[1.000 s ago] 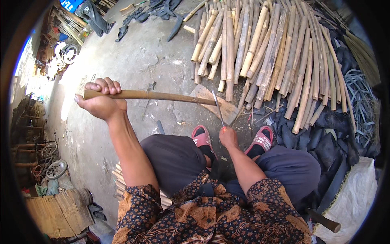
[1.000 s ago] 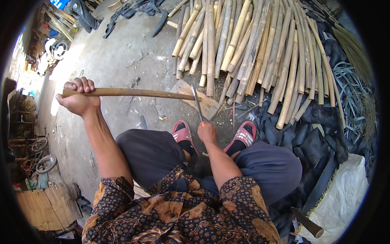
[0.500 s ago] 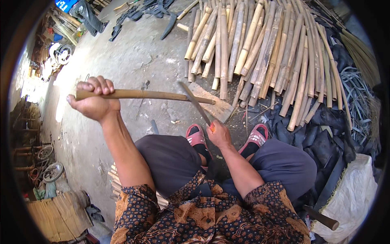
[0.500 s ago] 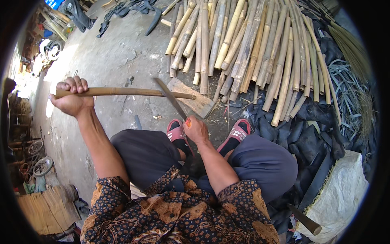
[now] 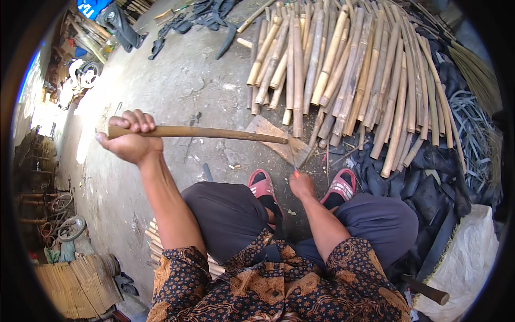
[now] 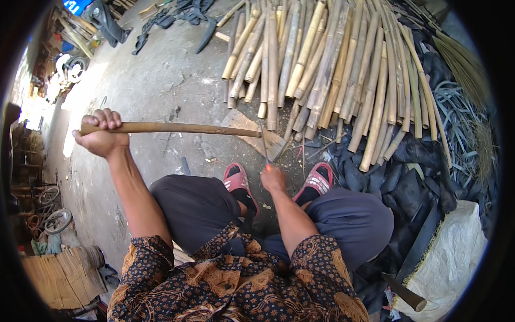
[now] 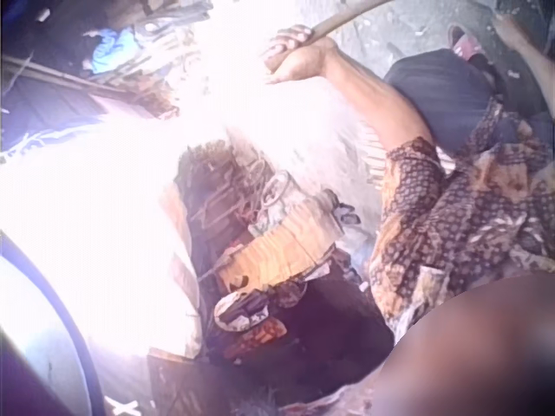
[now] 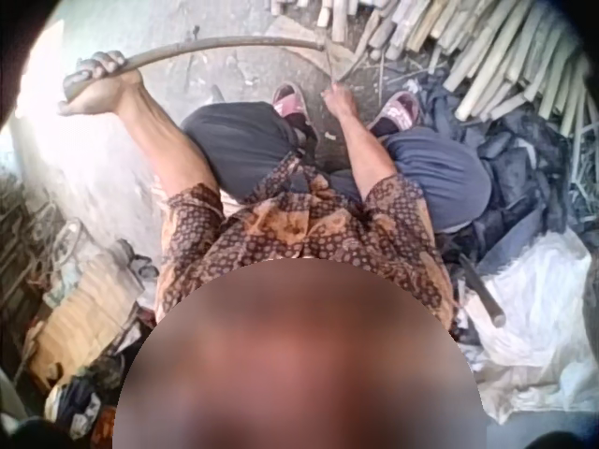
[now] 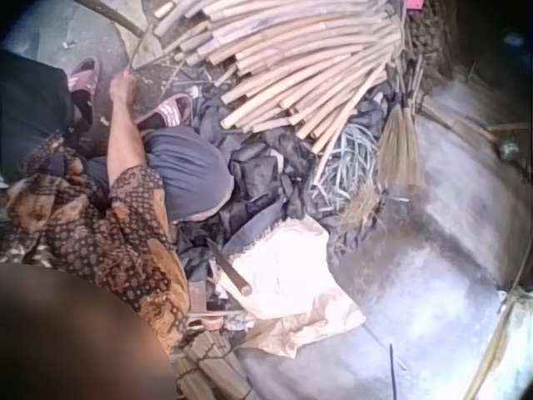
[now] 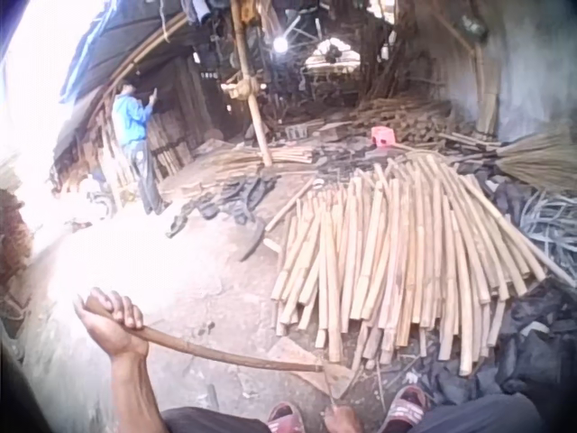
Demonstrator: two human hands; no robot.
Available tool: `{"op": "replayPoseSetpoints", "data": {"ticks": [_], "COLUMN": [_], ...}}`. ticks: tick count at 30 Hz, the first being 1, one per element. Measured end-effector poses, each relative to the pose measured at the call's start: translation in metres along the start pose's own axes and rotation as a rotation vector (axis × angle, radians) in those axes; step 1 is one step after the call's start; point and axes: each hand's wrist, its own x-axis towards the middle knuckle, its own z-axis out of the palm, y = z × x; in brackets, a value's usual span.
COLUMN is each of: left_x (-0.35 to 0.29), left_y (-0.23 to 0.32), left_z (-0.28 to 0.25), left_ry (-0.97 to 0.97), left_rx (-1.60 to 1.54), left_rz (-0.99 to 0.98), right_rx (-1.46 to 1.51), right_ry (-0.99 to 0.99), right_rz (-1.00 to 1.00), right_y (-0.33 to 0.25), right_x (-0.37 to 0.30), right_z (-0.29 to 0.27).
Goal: The person sits on the floor and repeatedly picks up bamboo sticks, then uses a knife to shave and shape the ends. Finished pieces are placed in a growing pile nearby.
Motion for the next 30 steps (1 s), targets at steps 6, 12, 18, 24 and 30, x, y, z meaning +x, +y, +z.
{"op": "replayPoseSetpoints", "data": {"ticks": [6,12,18,24,30], "left_x": [-0.003,0.013,0.020,0.015,0.009], "left_y": [-0.004,-0.005,-0.003,-0.004,-0.006], "left_z": [-0.014,-0.031,-0.048,-0.044,-0.035], "left_ry": [-0.033,-0.042,0.094,0.212,0.305], "left_rx": [0.016,-0.034,-0.013,0.072,0.192], "left_rz": [0.085,-0.018,-0.047,0.019,0.123], "right_rx": [0.083,-0.051,-0.050,-0.015,-0.116], "right_ry": [-0.158,-0.038,-0.014,-0.171,-0.160], "right_rz": [0.000,-0.173,0.088,0.046,-0.116], "right_y": [0.001,0.005,0.013,0.020,0.034], "right_x": [0.008,0.017,0.013,0.019,0.025], "right_z": [0.011,0.005,0.005,0.007,0.014]}}
